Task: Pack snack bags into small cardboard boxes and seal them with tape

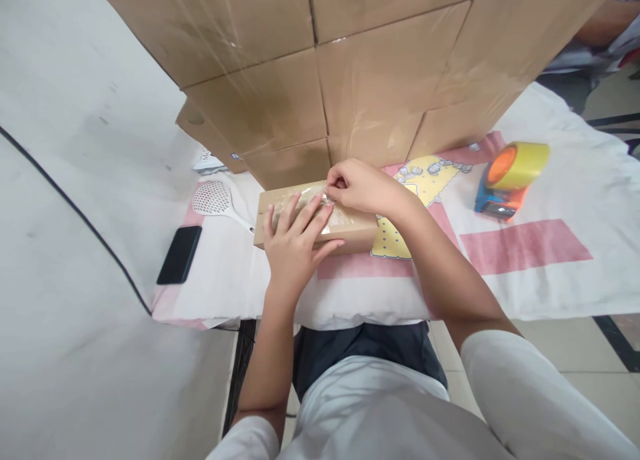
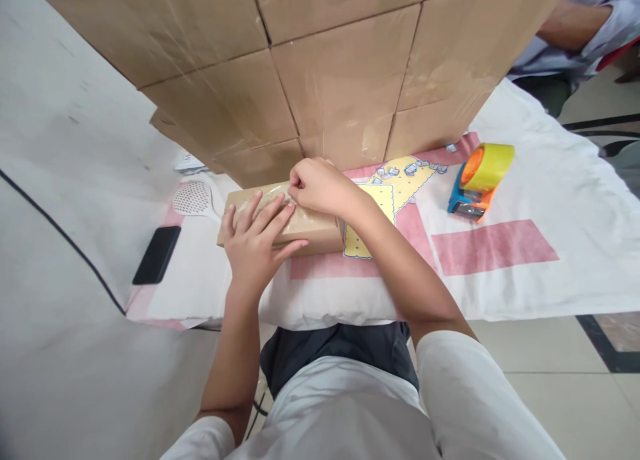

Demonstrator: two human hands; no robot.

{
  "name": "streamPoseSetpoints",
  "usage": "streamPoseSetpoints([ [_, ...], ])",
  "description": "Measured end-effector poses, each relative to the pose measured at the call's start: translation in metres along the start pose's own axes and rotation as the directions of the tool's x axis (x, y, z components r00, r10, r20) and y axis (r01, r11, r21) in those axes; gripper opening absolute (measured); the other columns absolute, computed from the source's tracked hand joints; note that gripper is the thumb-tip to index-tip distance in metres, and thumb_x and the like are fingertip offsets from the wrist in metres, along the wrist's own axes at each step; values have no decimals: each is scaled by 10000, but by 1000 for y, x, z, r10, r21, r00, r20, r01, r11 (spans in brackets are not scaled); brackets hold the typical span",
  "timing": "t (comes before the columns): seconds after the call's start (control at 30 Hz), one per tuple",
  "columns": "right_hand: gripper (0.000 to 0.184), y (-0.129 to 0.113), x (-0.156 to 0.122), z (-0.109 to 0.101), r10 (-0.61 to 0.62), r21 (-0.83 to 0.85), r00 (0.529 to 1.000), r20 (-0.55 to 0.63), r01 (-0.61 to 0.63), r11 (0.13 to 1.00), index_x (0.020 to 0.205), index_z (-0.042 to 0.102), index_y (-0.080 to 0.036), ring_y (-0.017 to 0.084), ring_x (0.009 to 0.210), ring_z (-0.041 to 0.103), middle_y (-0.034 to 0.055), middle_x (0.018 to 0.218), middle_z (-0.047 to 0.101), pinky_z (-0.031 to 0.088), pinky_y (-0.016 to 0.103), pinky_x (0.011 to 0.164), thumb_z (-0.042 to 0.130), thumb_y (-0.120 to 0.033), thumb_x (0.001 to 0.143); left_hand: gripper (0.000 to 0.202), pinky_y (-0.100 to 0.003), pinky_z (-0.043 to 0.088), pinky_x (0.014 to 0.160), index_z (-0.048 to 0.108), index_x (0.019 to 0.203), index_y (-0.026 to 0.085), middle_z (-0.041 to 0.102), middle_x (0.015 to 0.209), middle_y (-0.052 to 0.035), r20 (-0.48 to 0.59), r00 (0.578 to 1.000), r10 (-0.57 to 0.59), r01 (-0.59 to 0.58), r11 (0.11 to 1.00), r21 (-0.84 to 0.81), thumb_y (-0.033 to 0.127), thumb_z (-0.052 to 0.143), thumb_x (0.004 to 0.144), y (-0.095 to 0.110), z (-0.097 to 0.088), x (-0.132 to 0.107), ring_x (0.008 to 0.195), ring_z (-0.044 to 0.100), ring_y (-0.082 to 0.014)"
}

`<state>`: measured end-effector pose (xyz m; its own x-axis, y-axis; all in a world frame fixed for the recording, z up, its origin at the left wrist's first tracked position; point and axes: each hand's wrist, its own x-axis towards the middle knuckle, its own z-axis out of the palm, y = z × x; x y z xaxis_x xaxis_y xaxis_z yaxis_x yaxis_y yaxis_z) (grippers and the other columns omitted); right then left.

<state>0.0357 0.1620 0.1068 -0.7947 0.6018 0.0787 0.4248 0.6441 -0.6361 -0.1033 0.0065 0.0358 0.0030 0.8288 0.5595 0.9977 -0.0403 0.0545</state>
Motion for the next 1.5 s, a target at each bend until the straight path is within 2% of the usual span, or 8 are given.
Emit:
streamPoseSetpoints([
  [0.27, 94, 0, 0, 4, 6, -59, 1000, -20, -7, 998, 830, 643, -178, 216, 792, 552, 74, 826, 644, 384, 350, 787, 557, -191, 865, 408, -452, 336, 1138, 694, 1328, 298, 718, 1334, -53, -35, 999, 9, -11, 998, -55, 504, 597, 991, 7, 3, -7, 1299, 640, -270],
  [0.47, 387, 6, 1, 7, 54, -203, 954, -295, -118, 972, 1268, 569, -153, 342, 1119, 573, 197, 1275, 626, 416, 449, 932, 587, -252, 895, 404, -441, 333, 1131, 682, 1343, 307, 703, 1363, -45, -44, 999, -4, 1, 998, -68, 488, 608, 989, 10, 2, -9, 1314, 628, -257],
  [0.63, 444, 5, 3, 7, 137, -169, 987, -83, -150, 974, 1003, 663, -160, 322, 979, 627, 171, 1065, 712, 428, 398, 822, 655, -580, 857, 404, -456, 325, 1135, 672, 1350, 289, 697, 1369, -68, -22, 999, -28, 27, 998, -52, 476, 591, 1002, 15, -2, -12, 1325, 618, -265],
  [0.73, 525, -2, 5, 6, 270, -140, 963, -8, -269, 953, 862, 645, -173, 268, 817, 622, 143, 911, 707, 395, 354, 691, 672, -693, 793, 390, -449, 321, 1129, 657, 1358, 263, 697, 1372, -70, -50, 999, -5, 2, 998, -66, 418, 606, 1004, 20, -3, -13, 1325, 619, -262],
  [0.87, 505, -11, 8, 7, 343, -150, 939, -32, -344, 927, 815, 616, -184, 232, 766, 600, 103, 853, 684, 361, 331, 653, 672, -686, 797, 379, -435, 313, 1136, 649, 1361, 255, 711, 1350, -75, -93, 996, 2, -11, 996, -87, 358, 626, 997, 25, 0, -14, 1301, 639, -260],
  [1.23, 476, -4, 12, 17, 290, -60, 954, -69, -294, 954, 674, 520, -201, 207, 707, 548, 74, 699, 602, 338, 333, 652, 608, -612, 897, 336, -403, 365, 1069, 640, 1312, 218, 734, 1312, -74, -189, 982, 29, -48, 994, -96, 272, 662, 981, 28, 6, -18, 1269, 666, -251],
  [1.37, 396, 25, 14, 14, 212, 178, 967, -141, -186, 966, 699, 563, -190, 165, 689, 541, 42, 703, 610, 366, 303, 655, 562, -492, 955, 321, -397, 381, 1046, 648, 1289, 225, 740, 1298, -75, -182, 983, 35, -56, 992, -109, 279, 674, 974, 26, 4, -18, 1253, 677, -255],
  [1.5, 301, 107, -3, -14, 164, 392, 966, -199, -75, 917, 875, 665, -169, 166, 775, 609, 52, 872, 694, 454, 294, 719, 554, -435, 962, 314, -399, 378, 1050, 652, 1275, 234, 740, 1300, -65, -184, 982, 35, -57, 991, -118, 285, 686, 967, 24, 5, -19, 1251, 679, -257],
])
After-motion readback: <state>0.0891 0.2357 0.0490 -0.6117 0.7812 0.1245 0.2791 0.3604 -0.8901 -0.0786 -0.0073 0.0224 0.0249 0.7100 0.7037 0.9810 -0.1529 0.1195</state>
